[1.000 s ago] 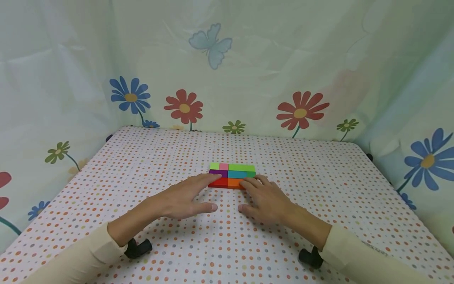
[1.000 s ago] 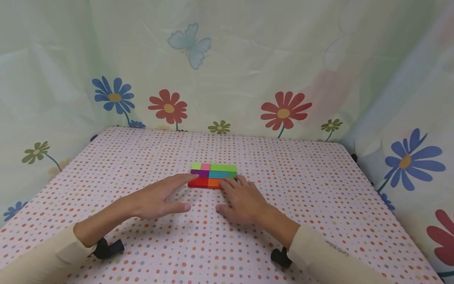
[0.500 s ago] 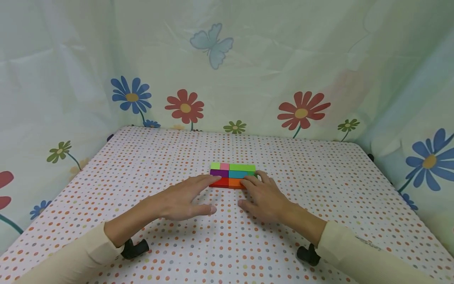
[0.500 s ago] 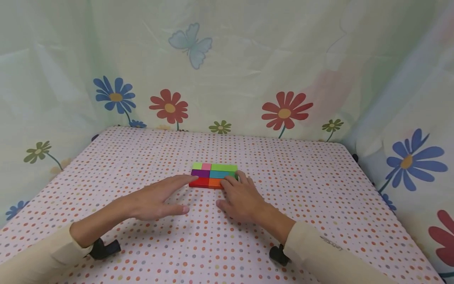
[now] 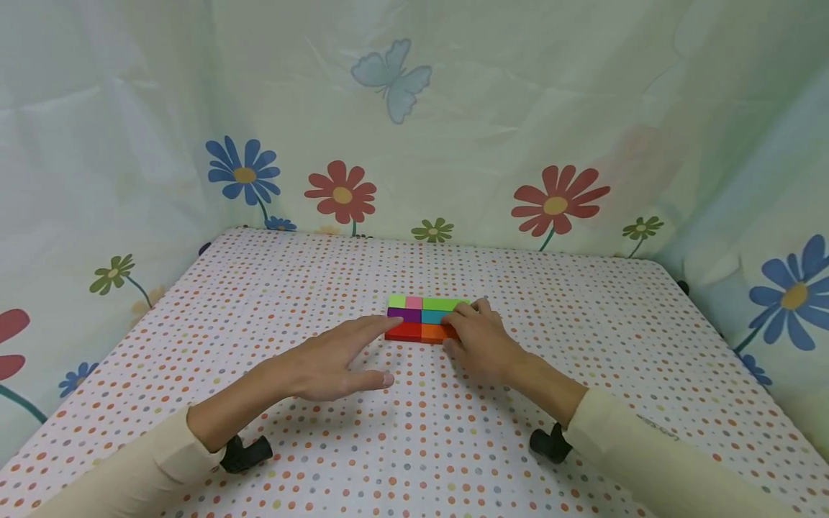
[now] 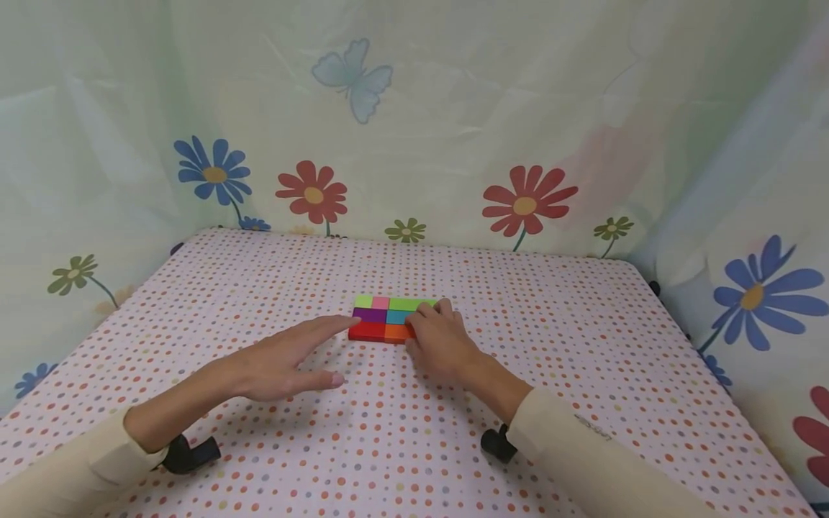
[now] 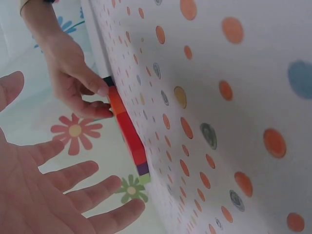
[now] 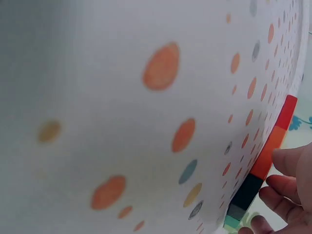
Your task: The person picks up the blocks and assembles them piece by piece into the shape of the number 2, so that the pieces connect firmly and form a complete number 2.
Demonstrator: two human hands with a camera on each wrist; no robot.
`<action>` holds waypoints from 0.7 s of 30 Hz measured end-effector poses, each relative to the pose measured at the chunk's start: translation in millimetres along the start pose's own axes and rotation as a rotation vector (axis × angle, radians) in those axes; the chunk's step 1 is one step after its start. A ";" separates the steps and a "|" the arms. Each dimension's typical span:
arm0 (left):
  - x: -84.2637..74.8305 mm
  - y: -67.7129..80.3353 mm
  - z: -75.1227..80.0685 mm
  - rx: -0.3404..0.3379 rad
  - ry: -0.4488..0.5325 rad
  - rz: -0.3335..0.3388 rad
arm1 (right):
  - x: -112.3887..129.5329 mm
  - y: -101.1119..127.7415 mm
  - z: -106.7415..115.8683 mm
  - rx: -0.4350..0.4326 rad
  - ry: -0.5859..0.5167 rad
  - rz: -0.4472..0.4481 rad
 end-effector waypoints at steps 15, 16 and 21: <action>3.7 -1.5 2.4 -0.012 0.036 0.013 | -7.0 -6.6 -5.3 0.000 -0.088 -0.058; 4.1 -1.1 2.3 -0.014 0.038 0.014 | -7.0 -6.8 -5.6 0.000 -0.092 -0.058; 6.2 0.8 2.1 -0.019 0.042 0.020 | -6.8 -7.2 -7.2 0.002 -0.102 -0.065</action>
Point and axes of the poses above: each hand's wrist, its own y-axis away from the middle knuckle, its own z-axis out of the back of the hand, x = y × z, the point moved 5 cm from there along -y, towards the middle knuckle, and after that the axes turned 14 degrees about -x, right-handed, at the moved point
